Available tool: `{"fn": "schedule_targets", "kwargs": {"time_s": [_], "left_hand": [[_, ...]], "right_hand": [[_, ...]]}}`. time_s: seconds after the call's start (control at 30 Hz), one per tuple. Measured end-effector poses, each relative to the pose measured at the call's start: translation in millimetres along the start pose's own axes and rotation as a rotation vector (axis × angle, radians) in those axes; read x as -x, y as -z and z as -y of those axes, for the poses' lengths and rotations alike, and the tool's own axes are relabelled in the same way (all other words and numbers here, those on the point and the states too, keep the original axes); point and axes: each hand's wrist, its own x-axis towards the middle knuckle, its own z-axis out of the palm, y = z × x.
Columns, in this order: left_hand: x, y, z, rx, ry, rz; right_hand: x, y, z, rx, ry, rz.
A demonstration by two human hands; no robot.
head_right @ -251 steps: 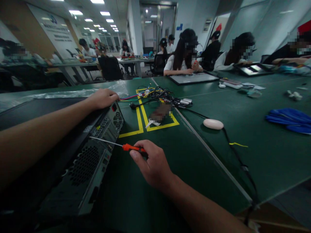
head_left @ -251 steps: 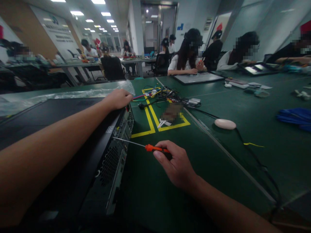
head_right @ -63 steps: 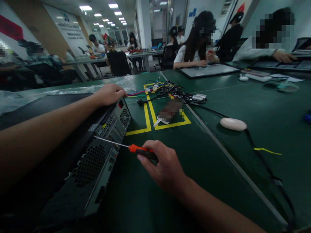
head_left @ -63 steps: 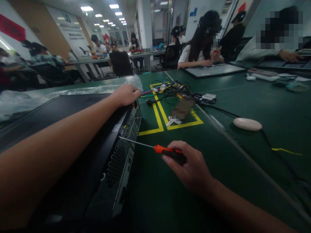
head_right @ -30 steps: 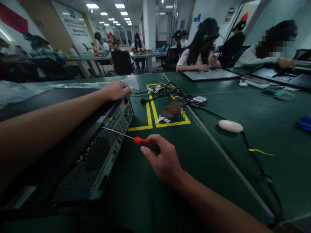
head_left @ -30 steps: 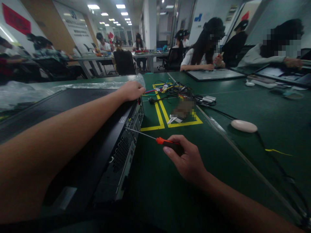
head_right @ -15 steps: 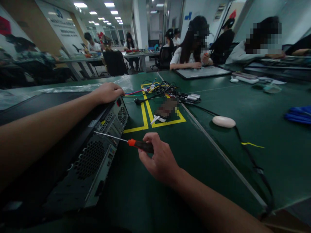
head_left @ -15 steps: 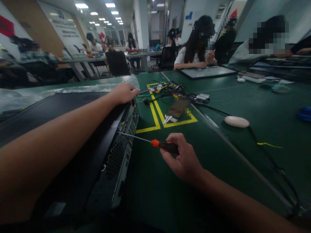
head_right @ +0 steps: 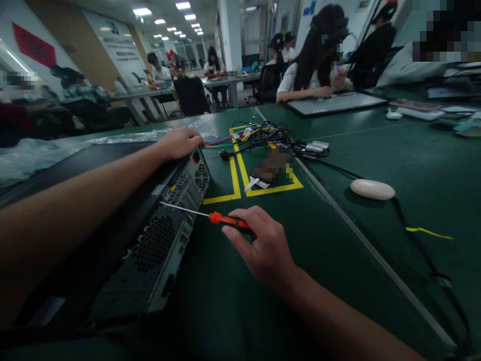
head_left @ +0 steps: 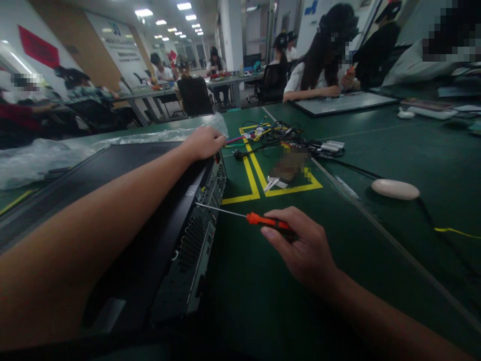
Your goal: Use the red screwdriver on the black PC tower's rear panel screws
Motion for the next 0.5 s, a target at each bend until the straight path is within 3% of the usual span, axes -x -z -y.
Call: {"fn": "schedule_targets", "kwargs": {"time_s": [0.1,0.5], "left_hand": [[-0.9,-2.2,1.7,0.010,-0.023,-0.056],[-0.8,-1.2,0.9,-0.041,-0.034,-0.002]], "right_hand": [[0.9,-2.0,-1.3,-0.020,-0.017,0.053],[5.0,-3.7,1.8,-0.064,-0.098,0.082]]}}
